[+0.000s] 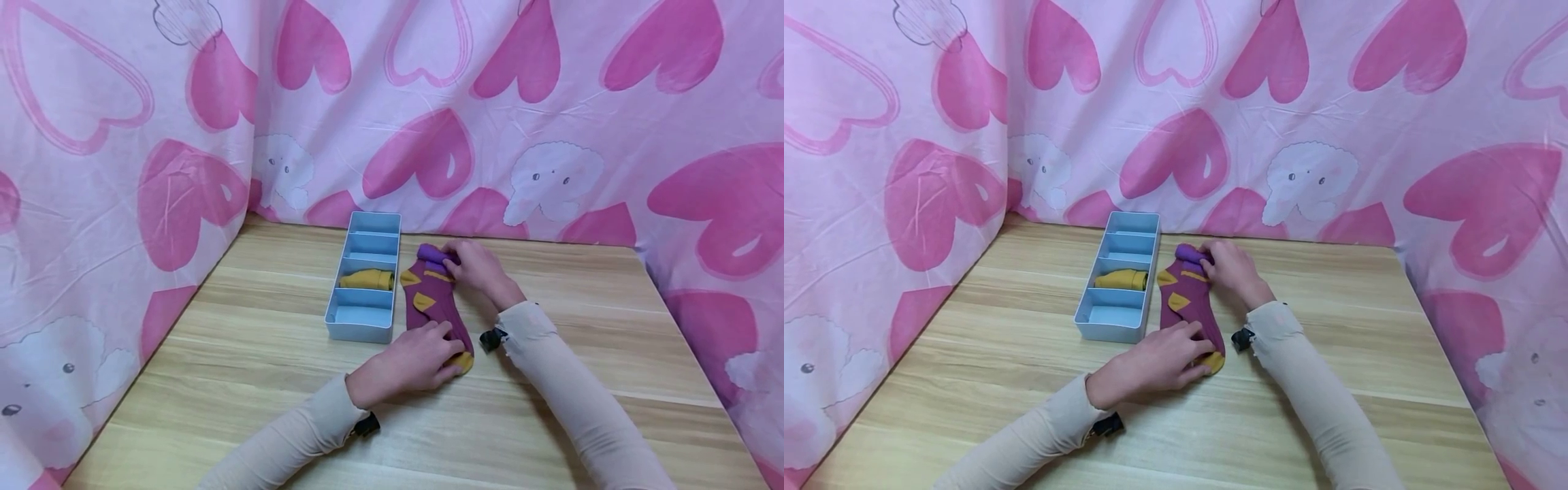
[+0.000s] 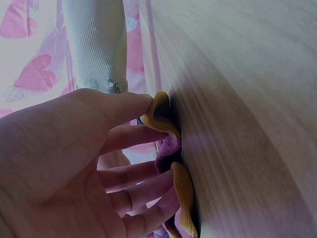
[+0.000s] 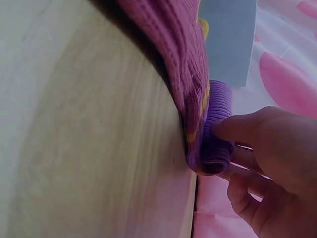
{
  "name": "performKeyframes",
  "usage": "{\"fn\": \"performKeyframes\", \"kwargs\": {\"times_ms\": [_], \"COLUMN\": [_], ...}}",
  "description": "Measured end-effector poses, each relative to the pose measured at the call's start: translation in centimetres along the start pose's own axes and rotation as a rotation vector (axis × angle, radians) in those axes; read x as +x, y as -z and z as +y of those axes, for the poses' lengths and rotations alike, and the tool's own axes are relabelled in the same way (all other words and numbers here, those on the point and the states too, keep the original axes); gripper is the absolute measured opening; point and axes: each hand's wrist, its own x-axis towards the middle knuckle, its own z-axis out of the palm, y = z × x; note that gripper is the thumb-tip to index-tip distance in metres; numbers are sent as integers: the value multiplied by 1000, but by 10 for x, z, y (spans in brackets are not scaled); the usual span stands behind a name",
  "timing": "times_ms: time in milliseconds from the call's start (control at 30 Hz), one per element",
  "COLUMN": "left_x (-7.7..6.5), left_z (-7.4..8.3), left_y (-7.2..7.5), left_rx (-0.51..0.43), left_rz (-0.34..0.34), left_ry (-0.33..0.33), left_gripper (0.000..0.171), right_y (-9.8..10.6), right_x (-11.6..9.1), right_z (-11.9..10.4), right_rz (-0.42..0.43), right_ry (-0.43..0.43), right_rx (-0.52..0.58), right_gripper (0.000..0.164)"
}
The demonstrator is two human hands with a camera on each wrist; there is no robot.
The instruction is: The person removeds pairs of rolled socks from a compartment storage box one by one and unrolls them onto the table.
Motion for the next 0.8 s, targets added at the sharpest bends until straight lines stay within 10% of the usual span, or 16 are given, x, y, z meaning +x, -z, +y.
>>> {"fn": "performKeyframes", "kwargs": {"times_ms": [800], "left_x": [0], "left_z": [-2], "left_y": [-2], "left_rx": [-34], "left_rz": [-11], "left_ry": [18], "left_gripper": [37], "right_y": [3], "right_x": [11], "right_z": [8], "right_rz": [45], "right_ry": [51], "right_rx": [112], "right_gripper": [29]}}
